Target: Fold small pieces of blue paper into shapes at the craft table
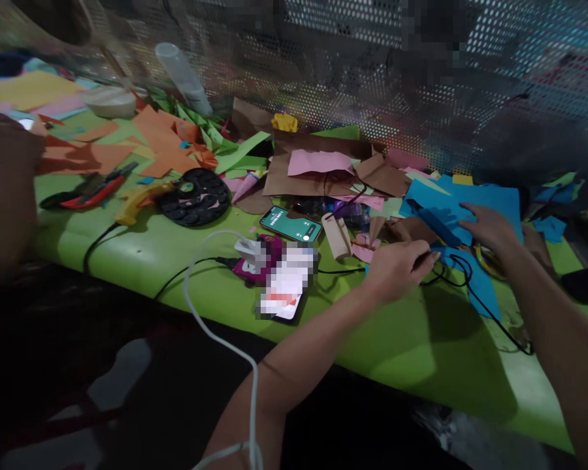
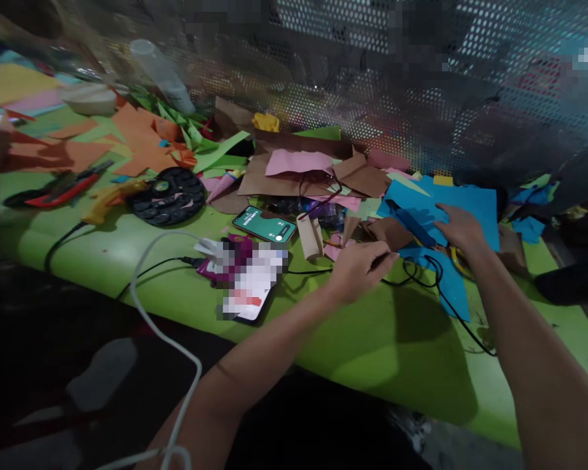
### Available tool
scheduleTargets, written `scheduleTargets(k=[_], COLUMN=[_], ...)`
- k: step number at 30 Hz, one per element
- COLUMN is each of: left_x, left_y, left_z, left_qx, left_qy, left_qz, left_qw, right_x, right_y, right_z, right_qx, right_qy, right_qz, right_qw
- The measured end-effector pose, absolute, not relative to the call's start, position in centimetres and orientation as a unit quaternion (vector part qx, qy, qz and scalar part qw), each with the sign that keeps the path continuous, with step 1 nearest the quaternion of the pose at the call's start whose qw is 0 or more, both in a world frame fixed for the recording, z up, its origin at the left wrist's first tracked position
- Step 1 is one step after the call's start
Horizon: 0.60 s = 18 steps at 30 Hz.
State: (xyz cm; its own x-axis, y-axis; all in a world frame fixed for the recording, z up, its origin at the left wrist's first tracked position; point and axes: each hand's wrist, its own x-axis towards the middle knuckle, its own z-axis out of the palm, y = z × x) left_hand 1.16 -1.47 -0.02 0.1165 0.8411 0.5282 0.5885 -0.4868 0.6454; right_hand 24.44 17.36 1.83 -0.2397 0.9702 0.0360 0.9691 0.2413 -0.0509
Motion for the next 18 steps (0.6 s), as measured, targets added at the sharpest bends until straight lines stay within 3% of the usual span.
scheduleTargets(k=[5,18], left_x=[1.4,1.5], left_y=[-1.8,-2.1], left_z=[0.1,0.2], left_qx=[0.742,0.755], left_qy=[0.475,0.461], left_qz=[0.449,0.442], left_qw=[0.147,0.148], right_x=[24.7,25.1], right_y=[19.0,20.9], right_z=[0.7,-1.2], right_qx=[-0.624,-0.561], right_qy=[-0.78,-0.827], right_qz=[0.045,0.029], right_qw=[-0.026,-0.032])
